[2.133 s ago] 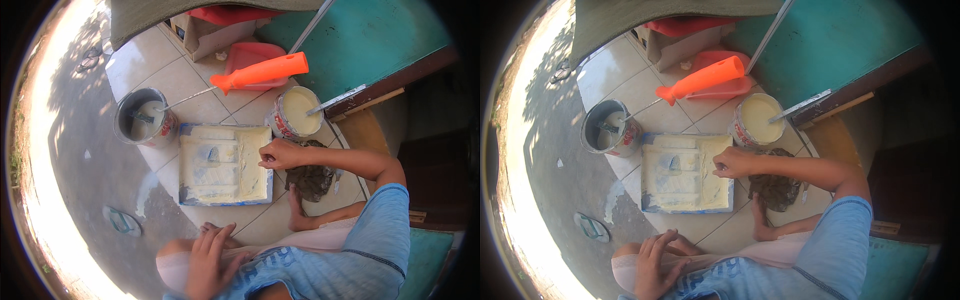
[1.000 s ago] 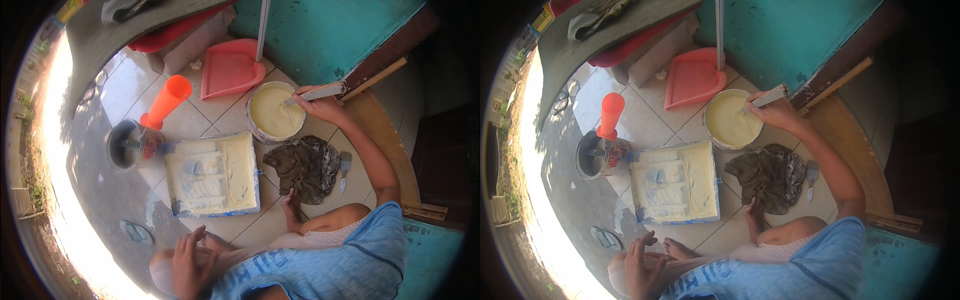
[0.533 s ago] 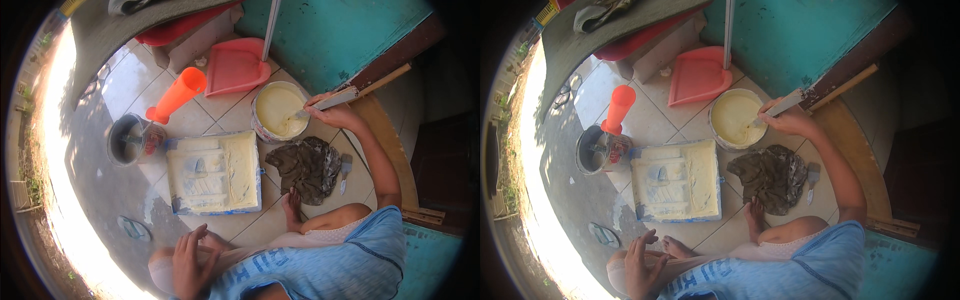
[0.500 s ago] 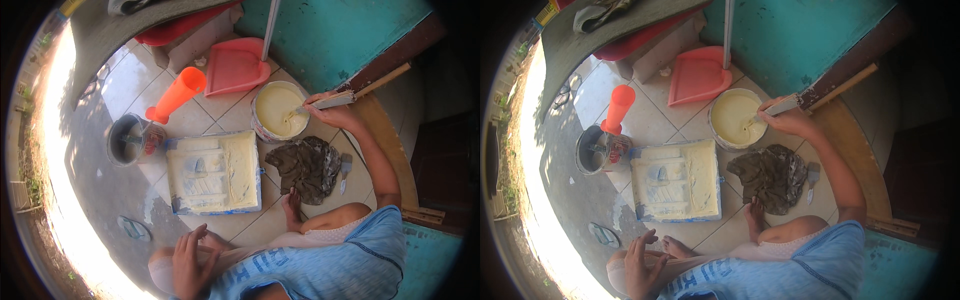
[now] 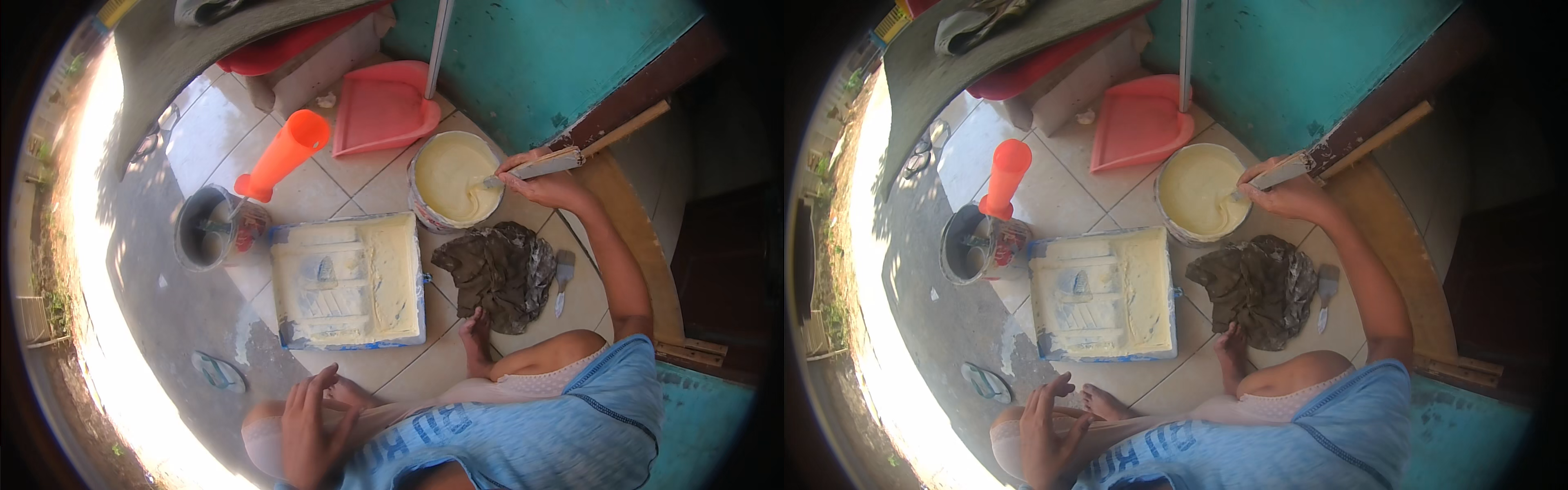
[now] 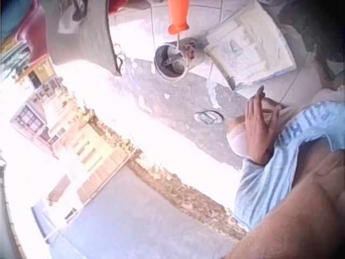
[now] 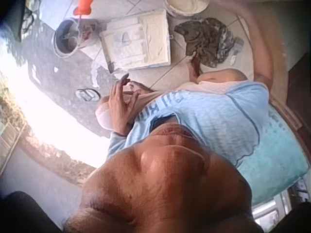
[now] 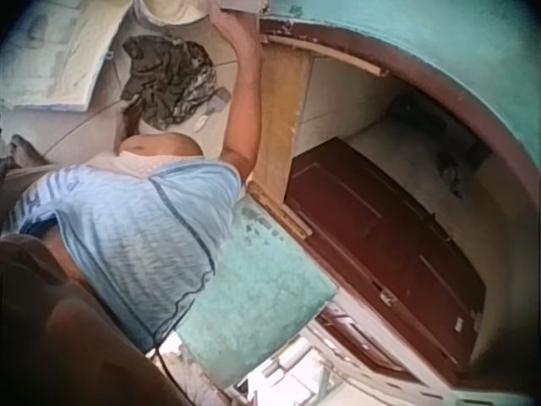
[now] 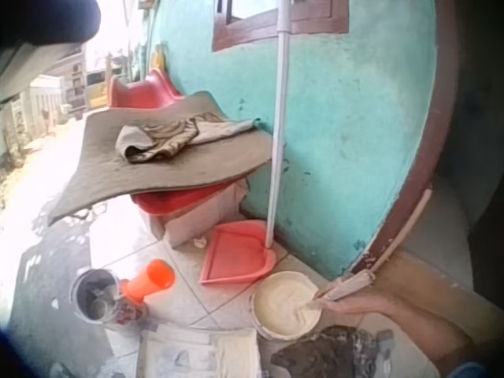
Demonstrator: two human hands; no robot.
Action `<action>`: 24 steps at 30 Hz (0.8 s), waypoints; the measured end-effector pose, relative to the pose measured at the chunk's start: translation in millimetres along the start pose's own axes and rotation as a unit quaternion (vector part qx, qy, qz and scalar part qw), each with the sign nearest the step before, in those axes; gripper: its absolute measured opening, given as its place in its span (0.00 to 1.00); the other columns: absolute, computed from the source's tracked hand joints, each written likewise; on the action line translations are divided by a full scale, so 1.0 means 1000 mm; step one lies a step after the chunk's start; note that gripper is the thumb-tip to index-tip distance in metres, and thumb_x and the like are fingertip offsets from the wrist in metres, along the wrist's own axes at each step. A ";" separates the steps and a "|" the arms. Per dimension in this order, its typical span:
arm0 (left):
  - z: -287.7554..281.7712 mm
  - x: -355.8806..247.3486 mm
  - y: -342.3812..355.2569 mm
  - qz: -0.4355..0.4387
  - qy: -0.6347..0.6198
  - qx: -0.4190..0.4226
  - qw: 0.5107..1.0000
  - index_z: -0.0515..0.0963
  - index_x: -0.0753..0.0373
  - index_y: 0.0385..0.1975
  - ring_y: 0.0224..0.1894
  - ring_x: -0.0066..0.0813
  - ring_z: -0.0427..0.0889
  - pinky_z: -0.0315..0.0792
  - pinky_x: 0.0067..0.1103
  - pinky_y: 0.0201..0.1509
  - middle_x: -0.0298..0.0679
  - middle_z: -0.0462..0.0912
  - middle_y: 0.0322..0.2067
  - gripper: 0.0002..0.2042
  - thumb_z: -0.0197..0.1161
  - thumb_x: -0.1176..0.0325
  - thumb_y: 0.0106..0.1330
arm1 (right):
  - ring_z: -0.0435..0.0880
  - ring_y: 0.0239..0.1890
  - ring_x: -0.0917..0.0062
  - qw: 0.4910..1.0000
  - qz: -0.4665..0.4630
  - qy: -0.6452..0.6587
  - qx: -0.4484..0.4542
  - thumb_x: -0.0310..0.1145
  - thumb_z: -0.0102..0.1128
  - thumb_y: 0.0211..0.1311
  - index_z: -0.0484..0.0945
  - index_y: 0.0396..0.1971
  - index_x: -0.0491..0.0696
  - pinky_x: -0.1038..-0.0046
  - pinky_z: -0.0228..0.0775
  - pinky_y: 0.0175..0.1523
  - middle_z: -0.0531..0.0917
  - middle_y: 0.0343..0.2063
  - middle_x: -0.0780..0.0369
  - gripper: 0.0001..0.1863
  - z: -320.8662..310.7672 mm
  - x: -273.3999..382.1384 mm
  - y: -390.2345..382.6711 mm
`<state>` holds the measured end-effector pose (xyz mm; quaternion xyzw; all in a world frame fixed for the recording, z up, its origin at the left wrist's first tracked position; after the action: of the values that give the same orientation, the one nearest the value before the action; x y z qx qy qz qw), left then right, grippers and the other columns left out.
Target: The person sits on a tiled floor and mixes a white liquid substance in a bucket using a stick. They also use a paint roller to transfer the liquid into a paint tray and stir the contents of the tray.
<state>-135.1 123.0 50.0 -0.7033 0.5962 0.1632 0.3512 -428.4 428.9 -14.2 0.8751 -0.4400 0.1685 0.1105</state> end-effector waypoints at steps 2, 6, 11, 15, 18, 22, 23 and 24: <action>0.000 -0.003 0.003 0.009 -0.001 0.001 1.000 0.71 0.62 0.59 0.49 0.47 0.78 0.71 0.34 0.52 0.48 0.80 0.45 0.26 0.67 0.64 0.60 | 0.83 0.29 0.82 0.998 -0.020 0.021 -0.047 0.35 0.59 0.68 0.83 0.39 0.39 0.76 0.76 0.36 0.84 0.28 0.60 0.13 0.005 -0.011 -0.001; 0.001 -0.002 0.002 0.003 -0.006 0.003 1.000 0.71 0.62 0.59 0.49 0.47 0.78 0.71 0.34 0.52 0.48 0.80 0.45 0.26 0.67 0.64 0.60 | 0.83 0.29 0.83 0.965 0.074 0.249 0.047 0.36 0.59 0.68 0.83 0.38 0.40 0.77 0.76 0.36 0.85 0.29 0.60 0.13 0.039 -0.024 0.009; 0.000 -0.001 0.001 -0.010 -0.008 0.010 1.000 0.70 0.63 0.59 0.49 0.48 0.78 0.71 0.35 0.52 0.48 0.80 0.46 0.27 0.67 0.65 0.60 | 0.83 0.28 0.84 0.950 0.110 0.258 0.141 0.36 0.61 0.67 0.83 0.38 0.40 0.78 0.77 0.35 0.85 0.28 0.60 0.13 0.028 -0.012 0.003; 0.001 0.001 0.002 0.001 -0.006 0.006 1.000 0.70 0.63 0.59 0.49 0.48 0.78 0.71 0.35 0.52 0.49 0.80 0.46 0.27 0.68 0.66 0.59 | 0.84 0.28 0.83 0.980 0.104 0.157 0.062 0.35 0.62 0.65 0.84 0.39 0.40 0.78 0.77 0.35 0.85 0.28 0.61 0.12 0.019 -0.023 0.008; 0.001 0.000 0.004 0.009 -0.009 0.004 1.000 0.70 0.63 0.59 0.49 0.48 0.78 0.71 0.35 0.52 0.49 0.79 0.46 0.27 0.68 0.66 0.59 | 0.84 0.29 0.82 0.984 0.062 0.164 0.009 0.35 0.62 0.65 0.84 0.39 0.41 0.78 0.77 0.36 0.86 0.29 0.61 0.12 0.028 -0.014 0.014; -0.001 0.001 0.004 0.006 -0.012 0.000 1.000 0.71 0.63 0.58 0.49 0.48 0.78 0.71 0.35 0.52 0.48 0.79 0.45 0.26 0.67 0.65 0.59 | 0.84 0.29 0.80 0.960 0.087 0.247 0.102 0.35 0.62 0.64 0.84 0.37 0.42 0.76 0.76 0.37 0.86 0.27 0.58 0.11 0.035 0.002 0.009; -0.001 0.002 0.003 0.005 -0.013 -0.002 1.000 0.71 0.63 0.58 0.49 0.48 0.78 0.71 0.35 0.52 0.48 0.79 0.45 0.26 0.67 0.65 0.59 | 0.84 0.29 0.78 0.947 0.108 0.274 0.128 0.36 0.62 0.63 0.85 0.36 0.43 0.76 0.76 0.38 0.86 0.26 0.56 0.11 0.035 0.002 0.006; -0.001 0.002 0.003 0.002 -0.010 0.000 1.000 0.71 0.63 0.58 0.49 0.48 0.78 0.71 0.35 0.52 0.48 0.79 0.45 0.26 0.67 0.65 0.59 | 0.84 0.29 0.79 0.950 0.114 0.259 0.132 0.35 0.62 0.63 0.84 0.37 0.42 0.76 0.76 0.37 0.86 0.27 0.57 0.11 0.030 -0.003 0.006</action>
<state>-137.8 120.7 48.9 -0.7005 0.5938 0.1711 0.3569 -428.7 417.7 -42.9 0.7518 -0.4669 0.4579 0.0842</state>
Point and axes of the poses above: each hand's wrist, its own y-axis towards the middle knuckle, its own z-axis out of the palm, x = y × z, the point moved 8 cm from there along y, towards the middle knuckle
